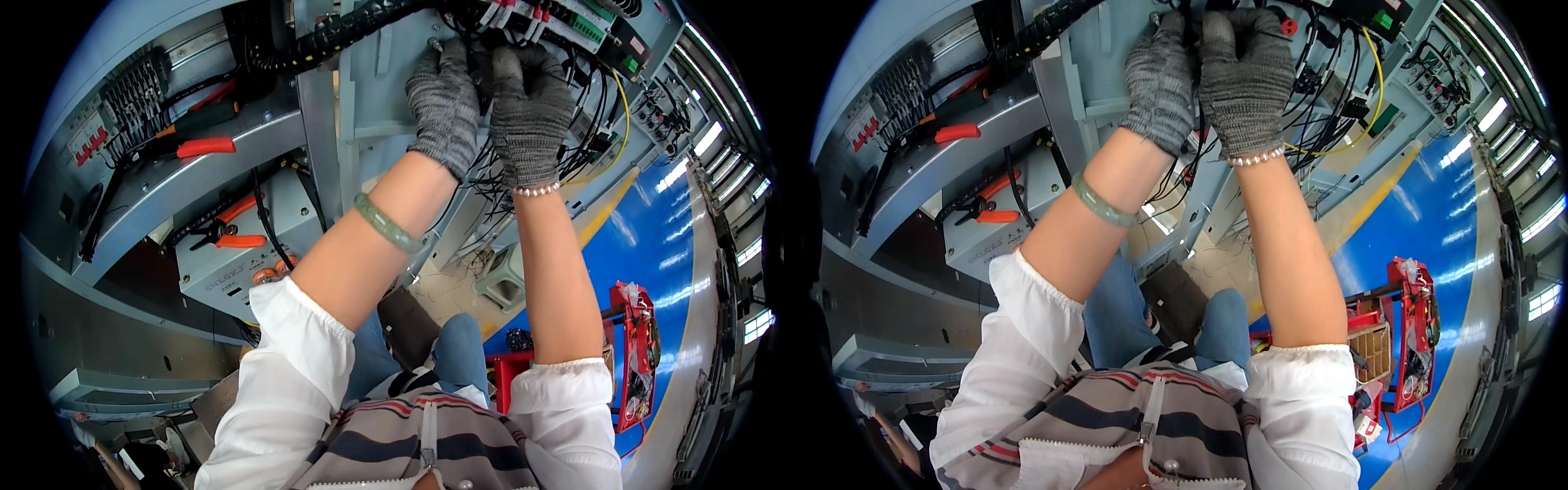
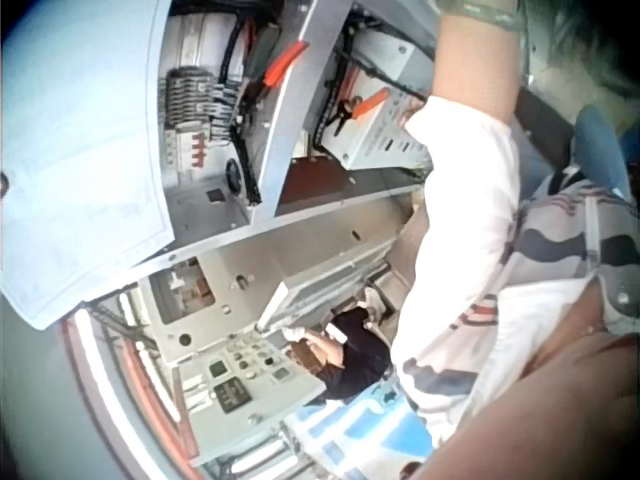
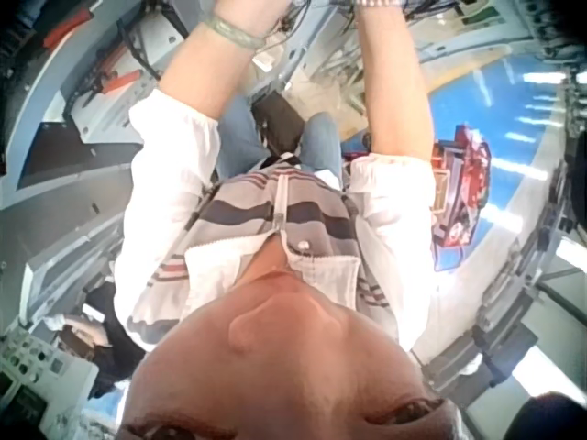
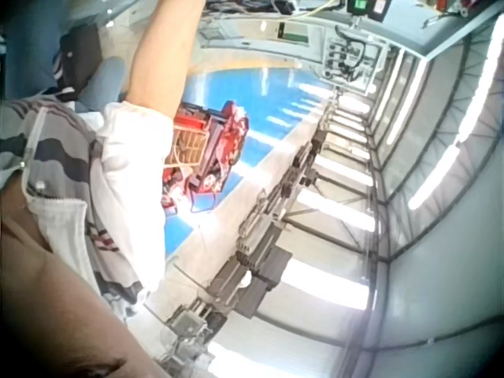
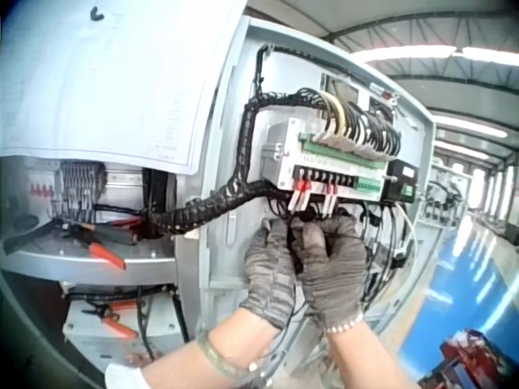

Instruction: The person works inside an open electrical cabinet, stripping wire insulation with pliers and connecting wires to terminal blocks. They repeatedly strip, insert, and secure wires while organizing bundles within the panel.

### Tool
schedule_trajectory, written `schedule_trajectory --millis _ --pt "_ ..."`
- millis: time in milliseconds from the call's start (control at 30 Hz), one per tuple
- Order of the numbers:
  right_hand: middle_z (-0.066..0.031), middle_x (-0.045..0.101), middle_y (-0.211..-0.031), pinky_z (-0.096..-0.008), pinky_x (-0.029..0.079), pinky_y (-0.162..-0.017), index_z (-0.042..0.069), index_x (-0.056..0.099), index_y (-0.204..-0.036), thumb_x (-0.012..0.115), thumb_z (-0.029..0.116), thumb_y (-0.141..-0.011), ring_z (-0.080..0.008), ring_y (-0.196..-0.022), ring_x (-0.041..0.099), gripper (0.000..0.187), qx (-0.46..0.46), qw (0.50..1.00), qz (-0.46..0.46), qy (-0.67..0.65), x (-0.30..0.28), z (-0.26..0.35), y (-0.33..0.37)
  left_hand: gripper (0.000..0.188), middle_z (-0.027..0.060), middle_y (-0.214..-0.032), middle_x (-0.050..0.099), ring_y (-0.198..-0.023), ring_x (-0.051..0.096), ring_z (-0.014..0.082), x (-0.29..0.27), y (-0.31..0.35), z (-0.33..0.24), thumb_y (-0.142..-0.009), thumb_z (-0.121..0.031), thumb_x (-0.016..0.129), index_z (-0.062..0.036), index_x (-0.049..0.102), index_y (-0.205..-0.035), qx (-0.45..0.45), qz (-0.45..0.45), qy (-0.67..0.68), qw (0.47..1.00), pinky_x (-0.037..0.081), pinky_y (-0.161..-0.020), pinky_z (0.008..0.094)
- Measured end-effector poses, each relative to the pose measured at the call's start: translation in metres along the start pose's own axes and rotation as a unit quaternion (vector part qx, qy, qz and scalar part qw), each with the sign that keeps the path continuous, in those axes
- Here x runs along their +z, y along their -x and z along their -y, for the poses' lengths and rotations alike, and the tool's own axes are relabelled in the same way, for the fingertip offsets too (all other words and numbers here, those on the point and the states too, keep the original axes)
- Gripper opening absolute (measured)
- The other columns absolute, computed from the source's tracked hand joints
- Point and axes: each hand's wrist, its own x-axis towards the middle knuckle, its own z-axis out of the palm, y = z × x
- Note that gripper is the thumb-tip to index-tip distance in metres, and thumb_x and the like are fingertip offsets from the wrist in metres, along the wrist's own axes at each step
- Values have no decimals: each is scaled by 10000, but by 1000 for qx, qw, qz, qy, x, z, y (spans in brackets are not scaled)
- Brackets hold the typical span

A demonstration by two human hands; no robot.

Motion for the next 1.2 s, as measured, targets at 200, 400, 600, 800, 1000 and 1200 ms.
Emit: schedule_trajectory --millis 200,400,600,800,1000,1200 --pt "-144 653 -781 -308 500 -672 44 656 -932 625 307 -804 -234 -713 641 294 24 993 66 92 -1 7 -7 246 131 -986 614 -863 576 181 -3 -2 3 -892 -132 494 21 556 -1075 -6 50 32 998 460 -784 279" --pt "-162 652 -792 -311 499 -691 35 655 -944 607 247 -809 -234 -726 647 256 -43 970 75 228 4 12 -12 249 122 -1039 608 -894 574 171 -4 -4 2 -890 -114 505 14 568 -1095 -25 17 20 999 453 -806 265" --pt "-169 644 -748 -318 490 -627 30 653 -910 595 226 -818 -245 -660 633 224 -129 953 105 255 5 9 -18 230 121 -1036 611 -905 578 176 -7 -14 14 -901 -81 481 17 575 -1085 -48 28 111 992 452 -823 268" --pt "-90 639 -705 -262 465 -599 30 652 -907 611 164 -799 -164 -621 588 177 190 975 31 -114 8 -5 -13 216 95 -964 619 -822 583 172 6 0 -6 -895 -131 503 -1 555 -1060 -17 -20 -58 998 476 -717 283" --pt "-37 605 -711 -213 427 -612 57 656 -910 630 182 -791 -96 -669 540 174 349 924 9 -155 -15 -16 -21 179 38 -874 610 -643 539 128 3 8 -23 -883 -156 525 -62 548 -1034 -118 -4 -6 993 417 -479 264" --pt "-48 628 -741 -226 457 -599 10 634 -930 633 231 -811 -111 -662 558 251 346 928 136 -32 -50 3 1 187 28 -880 606 -490 348 41 -4 12 -31 -845 -170 584 -95 571 -1016 -146 25 21 989 306 -408 170"
